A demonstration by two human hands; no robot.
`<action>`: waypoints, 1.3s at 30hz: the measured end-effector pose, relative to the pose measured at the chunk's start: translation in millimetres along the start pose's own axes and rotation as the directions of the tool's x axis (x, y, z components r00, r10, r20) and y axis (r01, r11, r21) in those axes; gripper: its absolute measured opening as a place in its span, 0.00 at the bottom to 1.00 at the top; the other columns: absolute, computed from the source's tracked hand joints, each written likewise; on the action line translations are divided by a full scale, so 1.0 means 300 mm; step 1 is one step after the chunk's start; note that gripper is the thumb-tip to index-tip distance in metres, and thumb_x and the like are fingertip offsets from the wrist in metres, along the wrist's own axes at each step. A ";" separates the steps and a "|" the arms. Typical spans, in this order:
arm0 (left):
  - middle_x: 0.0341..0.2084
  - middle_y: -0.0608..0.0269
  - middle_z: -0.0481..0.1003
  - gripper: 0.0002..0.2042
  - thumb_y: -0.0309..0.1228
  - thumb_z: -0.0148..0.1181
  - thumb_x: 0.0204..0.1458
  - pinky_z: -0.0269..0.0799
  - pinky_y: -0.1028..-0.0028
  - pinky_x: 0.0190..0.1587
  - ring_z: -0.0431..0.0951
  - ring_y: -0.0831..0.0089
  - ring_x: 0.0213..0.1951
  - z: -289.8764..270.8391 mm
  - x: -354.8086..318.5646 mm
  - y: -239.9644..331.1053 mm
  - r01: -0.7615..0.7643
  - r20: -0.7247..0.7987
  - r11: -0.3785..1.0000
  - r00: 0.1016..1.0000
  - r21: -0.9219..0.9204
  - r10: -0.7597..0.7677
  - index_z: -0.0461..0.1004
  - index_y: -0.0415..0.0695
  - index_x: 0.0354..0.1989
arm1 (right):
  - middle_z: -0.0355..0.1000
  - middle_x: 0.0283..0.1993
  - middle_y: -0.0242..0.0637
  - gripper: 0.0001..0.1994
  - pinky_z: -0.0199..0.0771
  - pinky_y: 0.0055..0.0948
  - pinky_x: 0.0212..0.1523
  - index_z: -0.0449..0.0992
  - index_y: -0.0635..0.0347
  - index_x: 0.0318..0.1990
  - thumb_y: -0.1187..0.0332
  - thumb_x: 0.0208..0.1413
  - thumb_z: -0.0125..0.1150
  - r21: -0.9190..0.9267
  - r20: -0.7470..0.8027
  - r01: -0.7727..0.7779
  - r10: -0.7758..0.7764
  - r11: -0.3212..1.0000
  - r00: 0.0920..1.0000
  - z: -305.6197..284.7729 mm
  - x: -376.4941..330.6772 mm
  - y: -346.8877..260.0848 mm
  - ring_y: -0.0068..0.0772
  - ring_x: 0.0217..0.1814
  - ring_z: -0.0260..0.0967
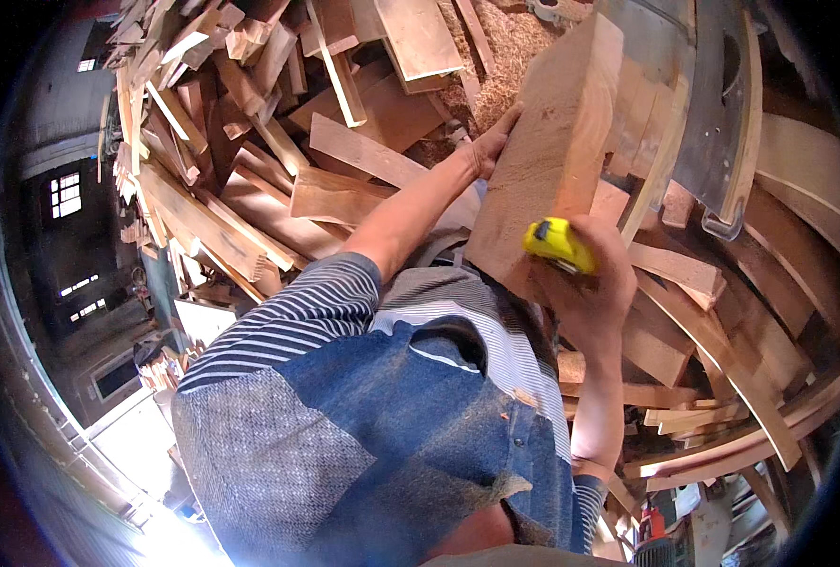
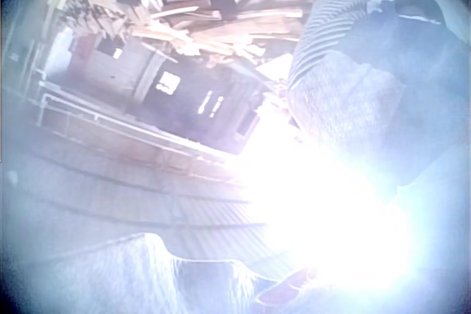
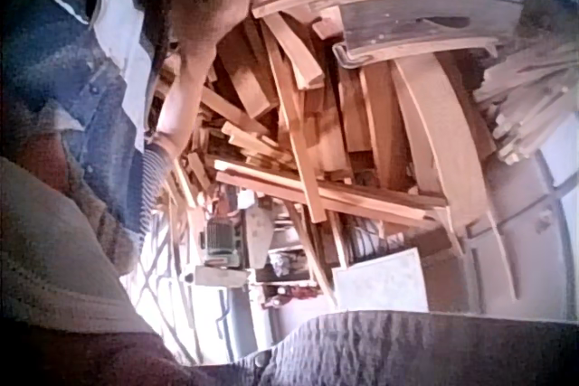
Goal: The person uses a table saw to cut several small wood blocks, then picks up a larger wood piece from a pile and measures its thickness using a tape measure before returning to cut more wood blocks on the saw.
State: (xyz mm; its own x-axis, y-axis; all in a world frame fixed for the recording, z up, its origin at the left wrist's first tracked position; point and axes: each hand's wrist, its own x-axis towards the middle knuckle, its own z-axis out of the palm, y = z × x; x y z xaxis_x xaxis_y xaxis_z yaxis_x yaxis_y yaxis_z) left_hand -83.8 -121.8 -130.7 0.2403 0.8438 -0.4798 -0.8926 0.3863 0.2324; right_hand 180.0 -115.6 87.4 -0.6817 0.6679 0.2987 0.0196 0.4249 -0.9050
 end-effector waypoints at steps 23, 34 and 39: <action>0.62 0.51 0.75 0.46 0.70 0.62 0.50 0.70 0.51 0.68 0.78 0.56 0.60 -0.002 0.036 -0.010 0.147 0.265 0.959 0.961 -0.242 -0.080 0.69 0.47 0.70 | 0.71 0.41 0.39 0.32 0.75 0.40 0.39 0.80 0.42 0.61 0.80 0.46 0.67 -0.848 0.127 0.014 0.178 0.529 0.976 -0.386 -0.194 -0.108 0.41 0.42 0.74; 0.60 0.52 0.77 0.45 0.70 0.61 0.51 0.73 0.51 0.65 0.80 0.55 0.58 0.041 0.002 -0.008 -0.035 0.061 0.996 0.998 0.085 0.029 0.71 0.46 0.68 | 0.76 0.61 0.37 0.20 0.82 0.35 0.45 0.81 0.47 0.55 0.73 0.53 0.67 -0.867 0.237 0.124 0.179 0.482 0.955 -0.372 -0.185 -0.084 0.39 0.48 0.79; 0.60 0.52 0.77 0.45 0.70 0.61 0.51 0.74 0.52 0.64 0.80 0.56 0.57 0.021 0.002 -0.005 0.054 0.121 0.998 0.992 -0.045 -0.048 0.71 0.46 0.68 | 0.79 0.60 0.34 0.16 0.82 0.35 0.46 0.82 0.53 0.52 0.71 0.54 0.67 -0.858 0.248 0.160 0.122 0.487 0.961 -0.362 -0.176 -0.075 0.36 0.49 0.80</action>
State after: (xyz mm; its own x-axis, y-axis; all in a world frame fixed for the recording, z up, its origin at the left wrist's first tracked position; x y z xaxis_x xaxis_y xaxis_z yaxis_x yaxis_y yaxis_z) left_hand -80.0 -119.5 -126.1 0.3270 0.8633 -0.3844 -0.8947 0.4138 0.1681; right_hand 295.0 -93.9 124.9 -0.8342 0.5419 0.1020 0.5284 0.8385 -0.1333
